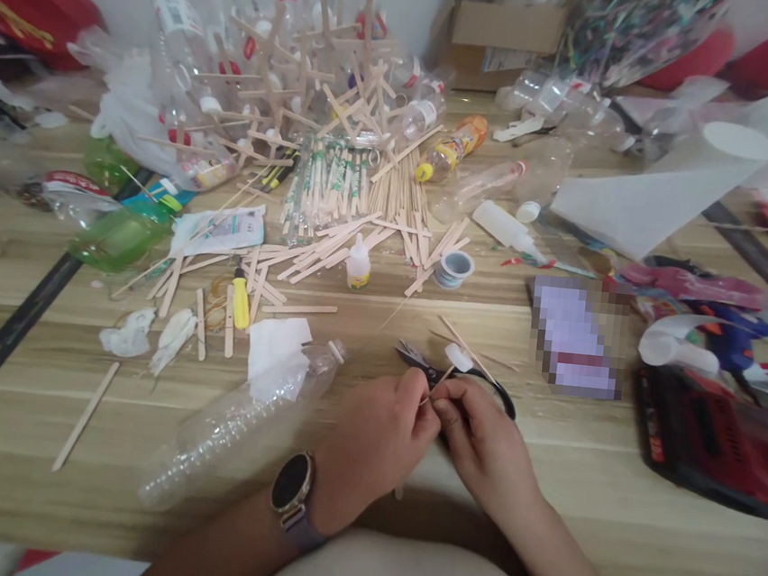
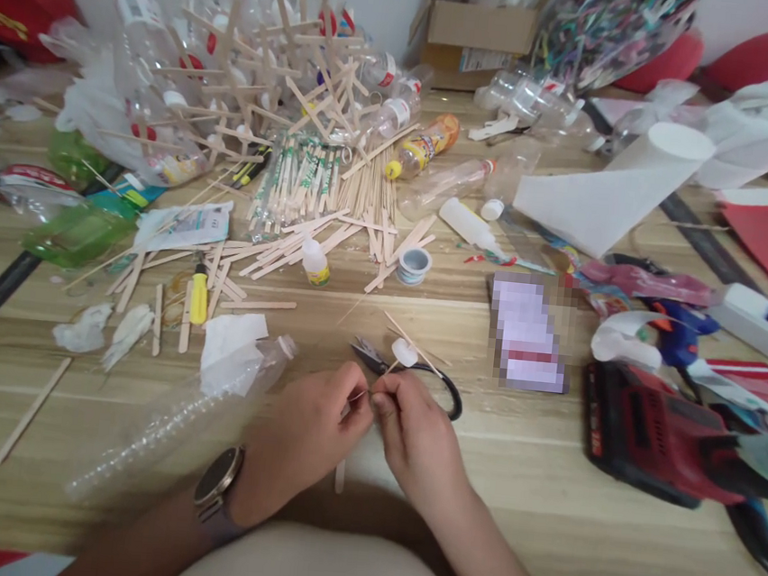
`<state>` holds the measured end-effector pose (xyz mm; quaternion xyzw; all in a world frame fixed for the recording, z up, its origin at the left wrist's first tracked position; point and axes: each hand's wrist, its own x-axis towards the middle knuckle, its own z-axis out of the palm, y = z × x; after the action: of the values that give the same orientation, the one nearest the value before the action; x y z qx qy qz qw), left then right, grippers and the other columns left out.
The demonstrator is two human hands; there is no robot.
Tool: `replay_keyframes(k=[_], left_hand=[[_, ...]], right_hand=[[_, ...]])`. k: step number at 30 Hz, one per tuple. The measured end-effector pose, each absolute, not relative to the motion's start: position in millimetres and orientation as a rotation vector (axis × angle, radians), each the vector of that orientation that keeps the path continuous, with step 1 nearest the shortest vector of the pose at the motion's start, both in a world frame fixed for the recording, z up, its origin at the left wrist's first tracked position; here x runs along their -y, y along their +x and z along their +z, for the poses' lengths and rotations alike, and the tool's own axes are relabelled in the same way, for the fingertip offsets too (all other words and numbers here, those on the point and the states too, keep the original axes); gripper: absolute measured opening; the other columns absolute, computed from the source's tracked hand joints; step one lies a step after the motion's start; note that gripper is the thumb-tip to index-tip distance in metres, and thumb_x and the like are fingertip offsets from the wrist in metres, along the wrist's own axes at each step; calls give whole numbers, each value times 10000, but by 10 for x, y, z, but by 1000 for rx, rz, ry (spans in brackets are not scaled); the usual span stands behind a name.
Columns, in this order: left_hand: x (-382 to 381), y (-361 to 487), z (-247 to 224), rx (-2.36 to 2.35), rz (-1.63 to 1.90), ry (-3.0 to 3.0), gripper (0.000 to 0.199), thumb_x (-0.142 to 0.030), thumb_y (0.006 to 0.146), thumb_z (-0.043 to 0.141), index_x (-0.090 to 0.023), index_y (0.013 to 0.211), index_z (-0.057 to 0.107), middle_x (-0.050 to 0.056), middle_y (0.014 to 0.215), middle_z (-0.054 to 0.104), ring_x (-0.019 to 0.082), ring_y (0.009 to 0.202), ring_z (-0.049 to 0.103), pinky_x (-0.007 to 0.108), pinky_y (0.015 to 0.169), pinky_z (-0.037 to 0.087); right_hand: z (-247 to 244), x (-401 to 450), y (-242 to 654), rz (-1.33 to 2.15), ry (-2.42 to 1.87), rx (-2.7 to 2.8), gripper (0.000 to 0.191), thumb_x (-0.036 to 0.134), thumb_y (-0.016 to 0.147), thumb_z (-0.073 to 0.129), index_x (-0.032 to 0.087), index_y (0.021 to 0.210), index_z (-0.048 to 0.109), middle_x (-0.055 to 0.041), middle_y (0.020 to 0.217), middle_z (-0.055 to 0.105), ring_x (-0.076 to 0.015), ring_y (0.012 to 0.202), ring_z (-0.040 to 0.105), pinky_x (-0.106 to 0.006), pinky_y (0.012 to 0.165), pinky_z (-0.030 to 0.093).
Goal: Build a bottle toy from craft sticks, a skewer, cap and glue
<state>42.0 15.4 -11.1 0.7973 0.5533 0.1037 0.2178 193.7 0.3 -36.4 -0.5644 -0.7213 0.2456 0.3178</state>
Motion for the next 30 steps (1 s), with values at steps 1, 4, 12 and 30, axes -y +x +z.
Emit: replay_keyframes(k=[1,4,12,30], left_hand=[[-152,420,-111,-1539,299,2217,79,-221,864,510,-209,807,563,29,695,688,184,615,605,297,511,268],[-155,419,-135,-1561,393,2219,84,-191,851,510,-209,793,567,12,663,681,173,583,599,288,502,271],[-144,424,-192,-1552,487,2193,76,-183,845,528,-198,791,580,13,659,681,160,581,605,266,524,325],[-171,423,-140,-1582,492,2053,69,-158,816,543,-197,783,589,12,677,691,171,611,633,263,550,370]], right_hand=[[-361,-4,1944,642,-1480,1904,156,232,931,453,218,805,543,-16,710,631,-166,628,615,-260,571,472],[-353,-6,1943,627,-1485,1889,150,234,926,463,218,806,550,-18,716,640,-167,635,618,-258,574,473],[-347,-1,1885,680,-1543,1726,147,244,907,469,213,794,558,-18,695,642,-165,614,609,-254,565,476],[-370,4,1875,752,-1596,1642,155,266,900,490,209,799,593,-19,704,657,-168,616,615,-263,567,472]])
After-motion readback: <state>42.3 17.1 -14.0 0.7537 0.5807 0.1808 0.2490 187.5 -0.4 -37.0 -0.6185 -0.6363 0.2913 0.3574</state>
